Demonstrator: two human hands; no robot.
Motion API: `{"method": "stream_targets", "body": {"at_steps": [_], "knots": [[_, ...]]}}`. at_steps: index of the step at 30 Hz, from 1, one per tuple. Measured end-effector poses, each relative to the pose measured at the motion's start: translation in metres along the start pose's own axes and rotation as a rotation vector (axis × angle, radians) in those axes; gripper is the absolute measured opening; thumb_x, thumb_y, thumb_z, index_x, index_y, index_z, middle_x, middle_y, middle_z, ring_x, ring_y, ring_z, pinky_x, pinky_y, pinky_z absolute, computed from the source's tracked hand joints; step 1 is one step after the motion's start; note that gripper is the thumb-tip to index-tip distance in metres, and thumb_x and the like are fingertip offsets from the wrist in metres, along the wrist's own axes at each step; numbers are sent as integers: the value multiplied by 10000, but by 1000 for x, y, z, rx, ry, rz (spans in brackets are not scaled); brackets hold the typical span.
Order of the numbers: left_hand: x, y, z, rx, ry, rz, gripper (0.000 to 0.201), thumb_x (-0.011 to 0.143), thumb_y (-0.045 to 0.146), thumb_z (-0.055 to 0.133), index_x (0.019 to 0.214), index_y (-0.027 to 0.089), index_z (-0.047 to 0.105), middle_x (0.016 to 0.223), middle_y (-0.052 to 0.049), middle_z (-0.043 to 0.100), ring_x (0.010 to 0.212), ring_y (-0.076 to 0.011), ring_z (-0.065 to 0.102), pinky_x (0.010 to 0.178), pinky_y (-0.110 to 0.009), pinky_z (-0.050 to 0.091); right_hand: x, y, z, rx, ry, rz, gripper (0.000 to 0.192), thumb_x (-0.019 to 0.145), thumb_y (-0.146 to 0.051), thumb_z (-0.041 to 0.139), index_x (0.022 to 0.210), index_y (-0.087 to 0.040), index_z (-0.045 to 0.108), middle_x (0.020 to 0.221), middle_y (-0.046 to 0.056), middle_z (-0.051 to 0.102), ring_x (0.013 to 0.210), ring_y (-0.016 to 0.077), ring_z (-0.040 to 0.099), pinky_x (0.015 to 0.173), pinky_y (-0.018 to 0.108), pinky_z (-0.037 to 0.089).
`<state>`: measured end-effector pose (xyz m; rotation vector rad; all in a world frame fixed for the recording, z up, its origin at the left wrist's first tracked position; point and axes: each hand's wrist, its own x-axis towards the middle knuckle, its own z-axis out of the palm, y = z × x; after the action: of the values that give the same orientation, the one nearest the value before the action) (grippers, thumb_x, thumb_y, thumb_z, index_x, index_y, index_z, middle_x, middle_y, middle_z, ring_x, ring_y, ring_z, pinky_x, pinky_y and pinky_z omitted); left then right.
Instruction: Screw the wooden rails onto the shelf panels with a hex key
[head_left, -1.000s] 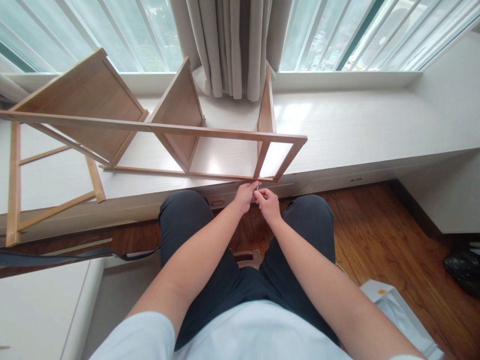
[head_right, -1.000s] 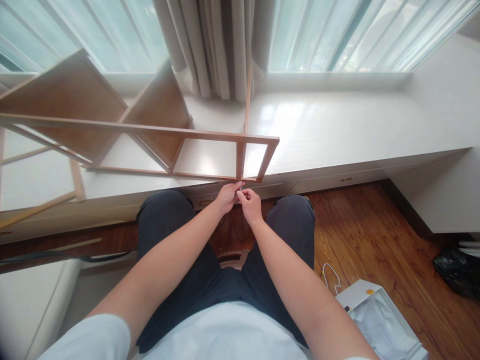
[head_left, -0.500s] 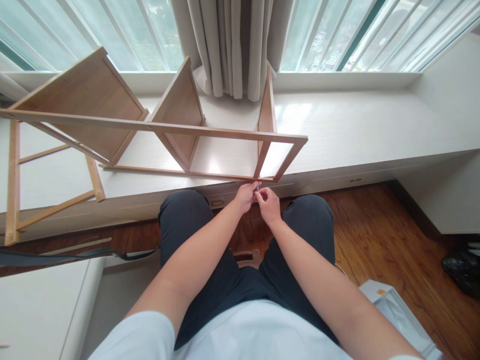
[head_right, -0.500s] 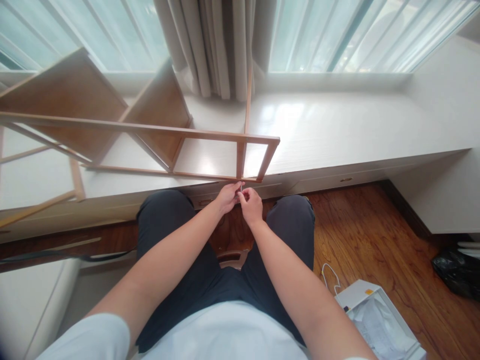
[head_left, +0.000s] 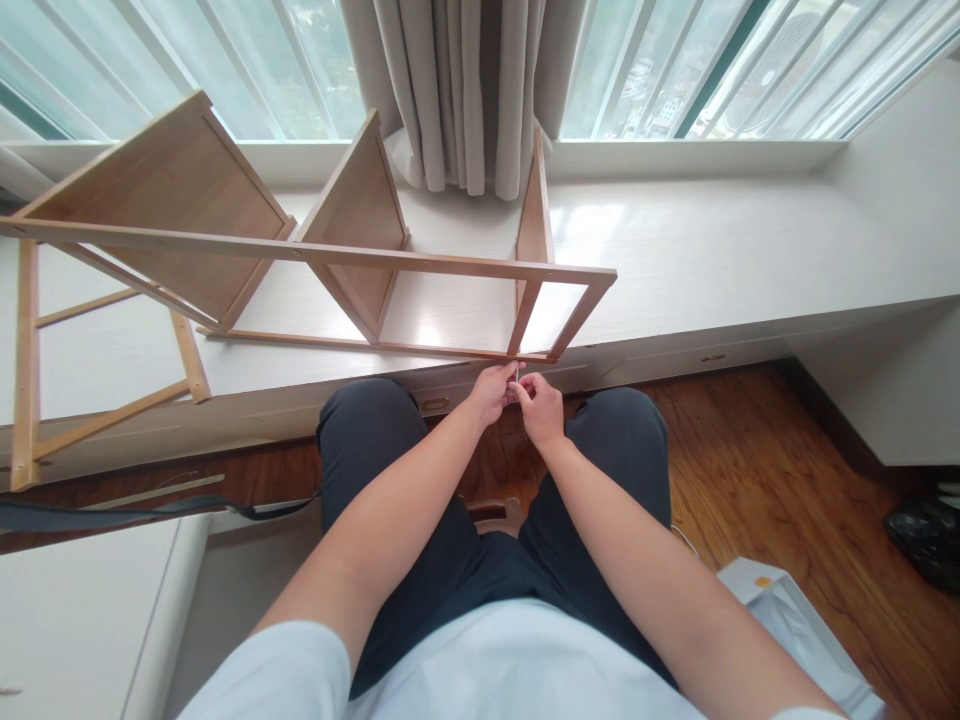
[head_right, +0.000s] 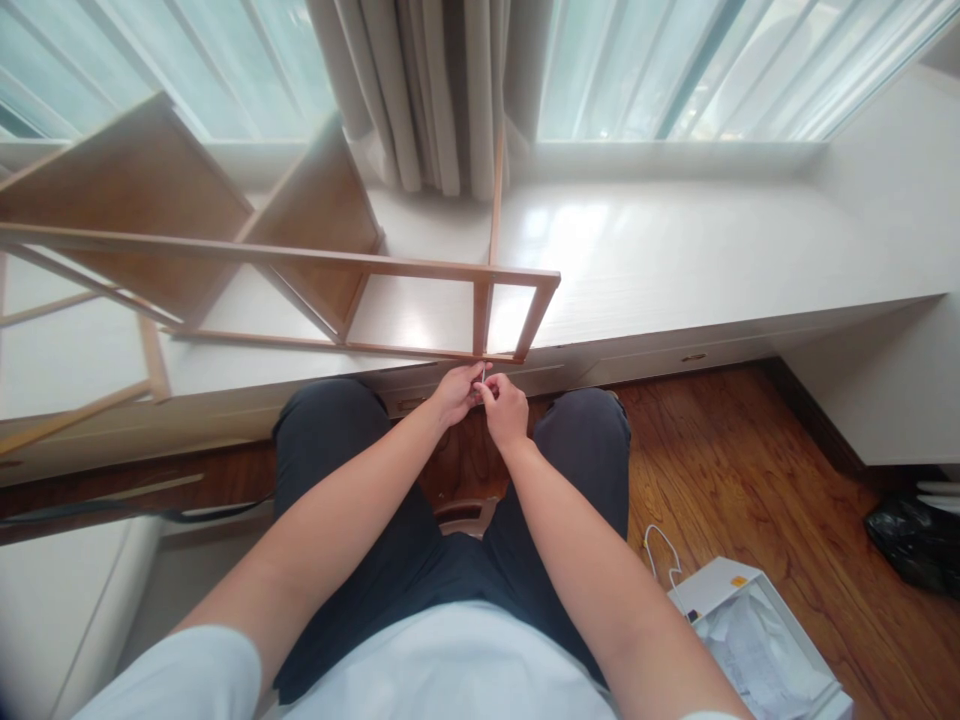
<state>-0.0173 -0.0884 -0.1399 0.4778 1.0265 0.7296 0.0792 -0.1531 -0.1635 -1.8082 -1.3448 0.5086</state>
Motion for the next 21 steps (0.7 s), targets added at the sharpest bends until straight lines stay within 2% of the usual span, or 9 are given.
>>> {"method": "stream_targets", "body": {"at_steps": [11,21], "knots": [[0,-2,-2,-18,0,53,312,780,382,821,895,106,736,650,32,505,548,-55,481,536,-203,357,0,0,-1,-53,10,-19,326,960,-503,542,849,-217,650,805,46,720,741,213,645,748,311,434],[5,-3,-3,-34,7,58,258,803,338,796,887,103,732,648,39,488,508,-42,448,517,-208,350,1,0,-1,-76,-3,-18,282,937,-479,589,879,-213,666,820,48,725,744,211,650,757,314,451]]}}
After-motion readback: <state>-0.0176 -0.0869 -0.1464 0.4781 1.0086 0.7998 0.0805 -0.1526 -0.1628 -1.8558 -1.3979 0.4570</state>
